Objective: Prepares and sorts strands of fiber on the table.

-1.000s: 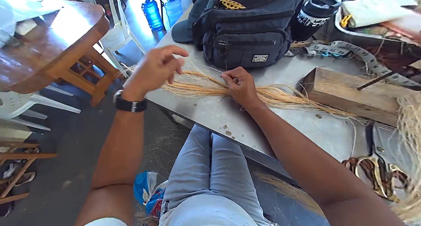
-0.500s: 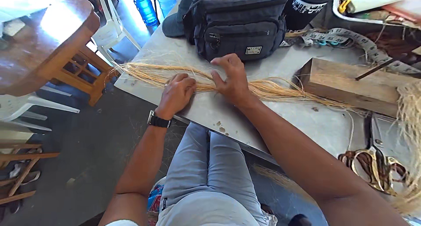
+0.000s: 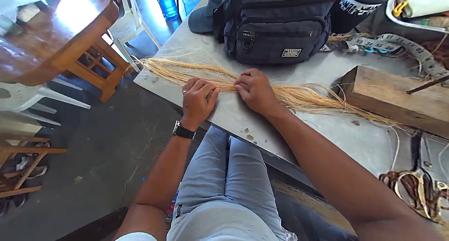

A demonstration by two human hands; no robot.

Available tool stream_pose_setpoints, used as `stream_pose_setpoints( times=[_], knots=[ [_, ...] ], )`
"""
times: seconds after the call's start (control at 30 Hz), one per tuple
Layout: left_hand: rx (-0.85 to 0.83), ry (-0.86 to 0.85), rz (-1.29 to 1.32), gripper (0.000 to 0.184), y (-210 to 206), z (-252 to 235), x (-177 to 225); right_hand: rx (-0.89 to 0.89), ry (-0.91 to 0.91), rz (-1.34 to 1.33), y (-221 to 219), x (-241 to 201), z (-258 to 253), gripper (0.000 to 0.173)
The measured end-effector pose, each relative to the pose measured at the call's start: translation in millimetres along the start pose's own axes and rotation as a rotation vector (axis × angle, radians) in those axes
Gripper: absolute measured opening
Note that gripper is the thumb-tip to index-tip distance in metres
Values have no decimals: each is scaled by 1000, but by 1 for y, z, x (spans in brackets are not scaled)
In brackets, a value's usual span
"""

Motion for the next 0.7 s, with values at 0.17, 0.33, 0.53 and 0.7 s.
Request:
stream_pose_setpoints(
  times=[0.17, 0.33, 0.53, 0.7],
  knots=[
    [-151, 55, -143, 31, -10, -4, -2, 29, -67, 8, 4, 6, -2, 15],
    [-59, 70, -103, 32, -3, 1, -2, 93, -160, 40, 12, 17, -2, 19],
    [-61, 62, -95, 39, -3, 0, -3, 92, -143, 45, 15, 15, -4, 26],
    [-69, 74, -102, 33, -2, -2, -4, 48, -40, 18, 11, 9, -4, 23]
  ],
)
Point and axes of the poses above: each hand's wrist, its own z-axis away from the middle knuckle, its own y-axis out of the back of the hand, x = y × z, the point moved 6 cm from there along -z, towards the middle knuckle, and after that the axes turned 8 degrees about z, right-handed, at the moved point
